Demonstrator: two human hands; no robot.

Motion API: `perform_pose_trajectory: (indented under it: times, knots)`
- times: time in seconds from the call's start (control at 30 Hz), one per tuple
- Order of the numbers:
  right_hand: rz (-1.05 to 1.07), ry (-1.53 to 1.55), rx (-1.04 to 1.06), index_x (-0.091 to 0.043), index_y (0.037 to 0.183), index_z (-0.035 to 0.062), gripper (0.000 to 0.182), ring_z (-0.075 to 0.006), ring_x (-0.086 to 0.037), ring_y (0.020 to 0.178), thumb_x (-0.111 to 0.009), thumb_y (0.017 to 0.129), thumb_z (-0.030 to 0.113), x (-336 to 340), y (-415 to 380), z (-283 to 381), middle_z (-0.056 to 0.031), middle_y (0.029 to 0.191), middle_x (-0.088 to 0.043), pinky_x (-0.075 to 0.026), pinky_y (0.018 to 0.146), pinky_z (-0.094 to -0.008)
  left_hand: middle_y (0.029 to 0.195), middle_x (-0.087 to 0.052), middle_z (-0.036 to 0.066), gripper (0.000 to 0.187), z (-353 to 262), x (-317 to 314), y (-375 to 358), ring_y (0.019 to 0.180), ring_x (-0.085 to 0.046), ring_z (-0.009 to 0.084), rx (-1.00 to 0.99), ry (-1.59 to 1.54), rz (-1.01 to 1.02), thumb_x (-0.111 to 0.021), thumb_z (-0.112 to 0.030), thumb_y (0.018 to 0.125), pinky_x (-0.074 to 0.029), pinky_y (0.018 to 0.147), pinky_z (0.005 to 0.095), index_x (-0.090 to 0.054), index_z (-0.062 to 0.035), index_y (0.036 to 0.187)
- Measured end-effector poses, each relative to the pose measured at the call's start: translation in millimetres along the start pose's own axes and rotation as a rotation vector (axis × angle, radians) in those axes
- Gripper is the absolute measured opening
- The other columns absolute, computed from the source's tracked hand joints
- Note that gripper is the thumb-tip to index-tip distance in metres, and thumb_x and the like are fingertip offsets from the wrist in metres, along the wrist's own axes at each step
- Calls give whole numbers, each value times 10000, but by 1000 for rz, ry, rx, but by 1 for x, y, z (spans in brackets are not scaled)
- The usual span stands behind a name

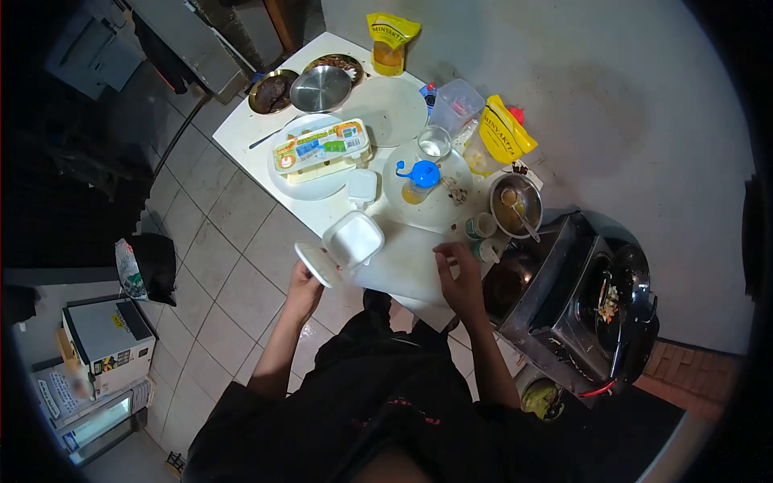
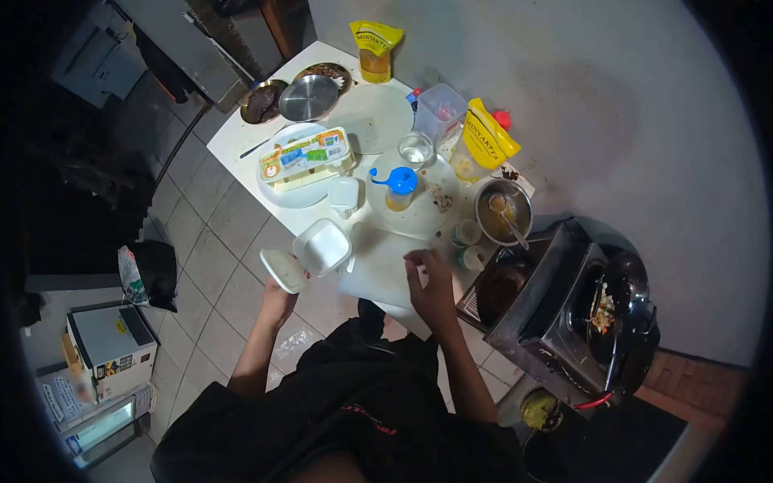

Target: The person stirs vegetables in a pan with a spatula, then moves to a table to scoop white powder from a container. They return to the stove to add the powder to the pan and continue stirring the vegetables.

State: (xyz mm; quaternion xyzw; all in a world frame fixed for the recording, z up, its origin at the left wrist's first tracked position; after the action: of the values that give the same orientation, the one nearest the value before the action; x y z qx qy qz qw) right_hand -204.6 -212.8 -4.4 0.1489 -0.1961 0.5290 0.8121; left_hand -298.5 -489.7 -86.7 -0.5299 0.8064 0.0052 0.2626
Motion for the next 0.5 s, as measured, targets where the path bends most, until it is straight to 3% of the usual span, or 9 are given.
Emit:
perform_pose_trajectory:
  times: [0.03,0.1,0.13,0.2,0.33,0.5]
  knots:
    - [-4,0,-6,-605,1001,14,113,-272,-629,891,-587,895,50,-3,-6,-20,-143,934,-612,-486,813,-379,1068,-628,53,316,1,8,-4,984,-639,163,2,-3,-17,-629,-60,917,-515,875,326,-518,-38,1212]
    - [82,-39,-129,-610,1030,35,128,-191,-636,835,-591,906,63,-14,-22,-61,-98,904,-637,-497,718,-318,1075,-617,57,313,4,23,-11,1000,-629,177,16,11,-61,-614,-53,923,-508,902,341,-509,-44,1218]
    - [67,-47,-151,-610,1030,35,128,-191,-636,835,-591,906,63,-13,-28,-67,-98,904,-637,-497,718,-318,1075,-617,57,313,6,27,-13,1000,-629,177,37,9,-43,-614,-53,923,-508,902,341,-509,-44,1218]
    - [43,-72,-137,-595,996,11,112,-271,-639,828,-588,900,70,-12,-36,-73,-147,905,-620,-497,729,-371,1068,-613,54,301,1,36,-17,991,-620,173,-19,10,-89,-601,-39,926,-505,914,341,-510,-49,1213]
    - [-79,-88,-184,-586,1013,17,120,-264,-634,810,-564,907,68,8,-42,-92,-149,902,-620,-497,693,-365,1094,-587,44,320,-6,40,-23,1016,-601,166,-52,-73,-74,-603,-4,913,-505,928,363,-505,-55,1214]
    - [-69,-36,-230,-584,1057,34,166,-239,-629,812,-584,896,72,-7,-41,-93,-137,909,-618,-492,687,-344,1132,-562,37,398,21,68,-12,1075,-575,165,29,-12,-69,-636,-22,894,-482,980,381,-476,-71,1255]
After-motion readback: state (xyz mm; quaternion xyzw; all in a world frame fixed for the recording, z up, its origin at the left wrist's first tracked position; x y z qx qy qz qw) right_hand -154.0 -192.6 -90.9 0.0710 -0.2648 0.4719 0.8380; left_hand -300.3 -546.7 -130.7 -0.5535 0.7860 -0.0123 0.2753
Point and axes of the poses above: each hand's wrist, its own y-axis towards the middle knuckle, its own x-axis out of the back of the hand, z = x × y, the point moved 9 cm from there along y, towards the middle knuckle
